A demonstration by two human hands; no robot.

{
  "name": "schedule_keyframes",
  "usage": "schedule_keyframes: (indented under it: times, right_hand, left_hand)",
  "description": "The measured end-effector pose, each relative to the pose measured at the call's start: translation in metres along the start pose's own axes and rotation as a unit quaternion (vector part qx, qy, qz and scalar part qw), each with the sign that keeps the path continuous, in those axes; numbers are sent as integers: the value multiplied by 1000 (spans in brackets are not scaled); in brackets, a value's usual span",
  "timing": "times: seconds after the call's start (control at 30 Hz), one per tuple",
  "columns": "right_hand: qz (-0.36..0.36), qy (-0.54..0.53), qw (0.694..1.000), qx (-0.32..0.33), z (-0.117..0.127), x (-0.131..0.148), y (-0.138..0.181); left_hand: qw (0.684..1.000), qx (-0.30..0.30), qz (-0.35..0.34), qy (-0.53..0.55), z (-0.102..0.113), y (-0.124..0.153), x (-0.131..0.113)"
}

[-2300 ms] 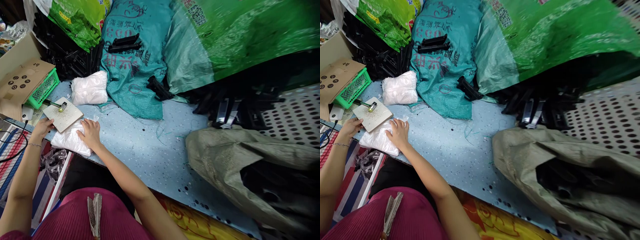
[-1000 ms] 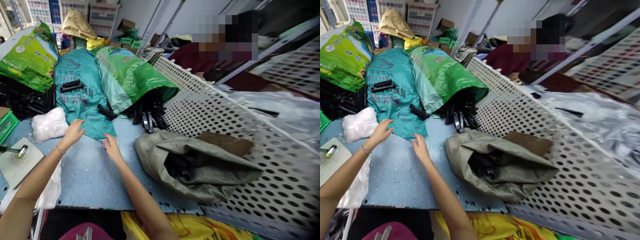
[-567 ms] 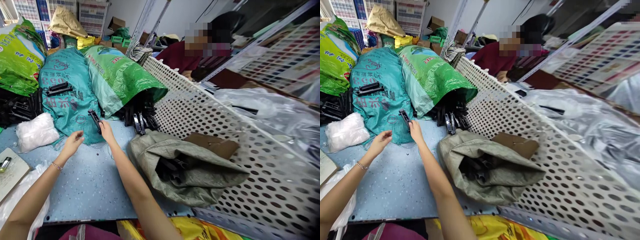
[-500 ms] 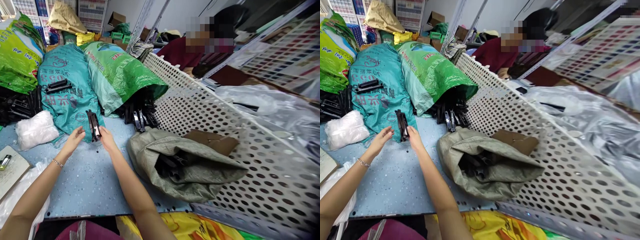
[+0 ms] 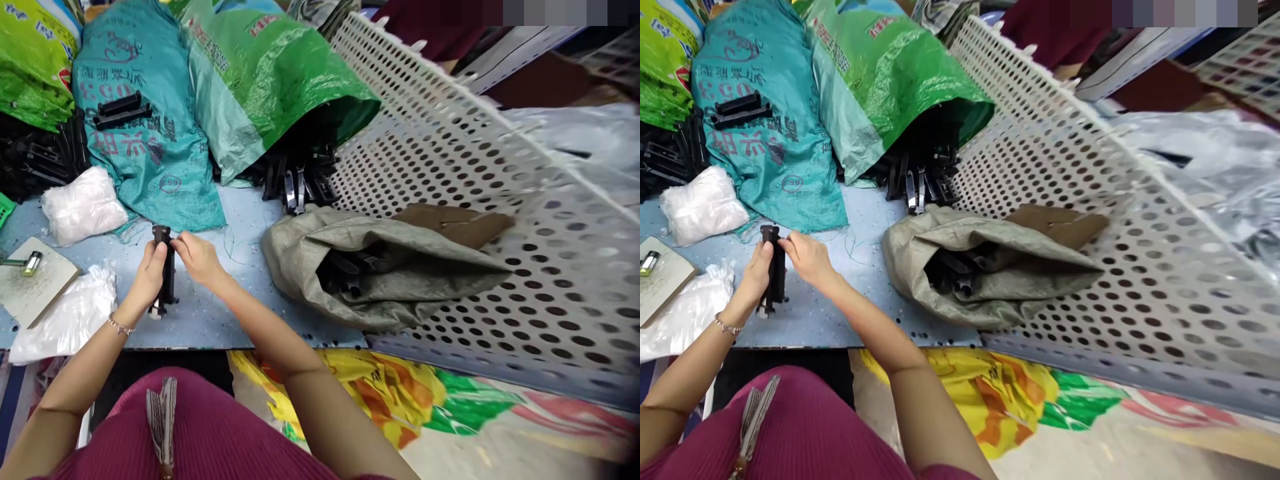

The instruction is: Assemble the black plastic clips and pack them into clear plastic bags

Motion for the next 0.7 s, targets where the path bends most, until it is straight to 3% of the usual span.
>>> schedule_keyframes:
  times: [0.1, 0.23, 0.3, 0.37, 0.47, 0.53, 0.7]
  right_hand:
    - [-32, -77, 995, 59, -25, 1, 27]
    - [94, 25, 993, 61, -37, 16, 77]
    - [113, 46, 991, 61, -44, 17, 95]
    - [77, 12, 995, 62, -50, 12, 102]
    - [-20, -98, 987, 126, -56, 2, 102]
    - [-39, -111, 981, 154, -48, 3, 92]
    - [86, 61, 994, 22, 12, 17, 34]
  left_hand:
    - [999, -31, 15, -3, 11, -7, 4]
    - [996, -6, 75, 36, 13, -5, 10]
    - [998, -2, 55, 30, 10, 0, 7]
    - [1000, -10, -11, 5, 9, 6, -2]
    - [992, -24, -116, -33, 11, 16, -17]
    - [990, -15, -135, -49, 12, 20, -20]
    - [990, 36, -121, -64, 14, 25, -21]
Point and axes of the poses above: each hand's wrist, its own y-axis away from the middle knuckle, its own z-axis out of the back of the hand, x = y × z, the point moved 8 cm from there along -y, towards the middle knuckle, and after that the axes turned 7 degrees about -x, right-handed, at the moved point
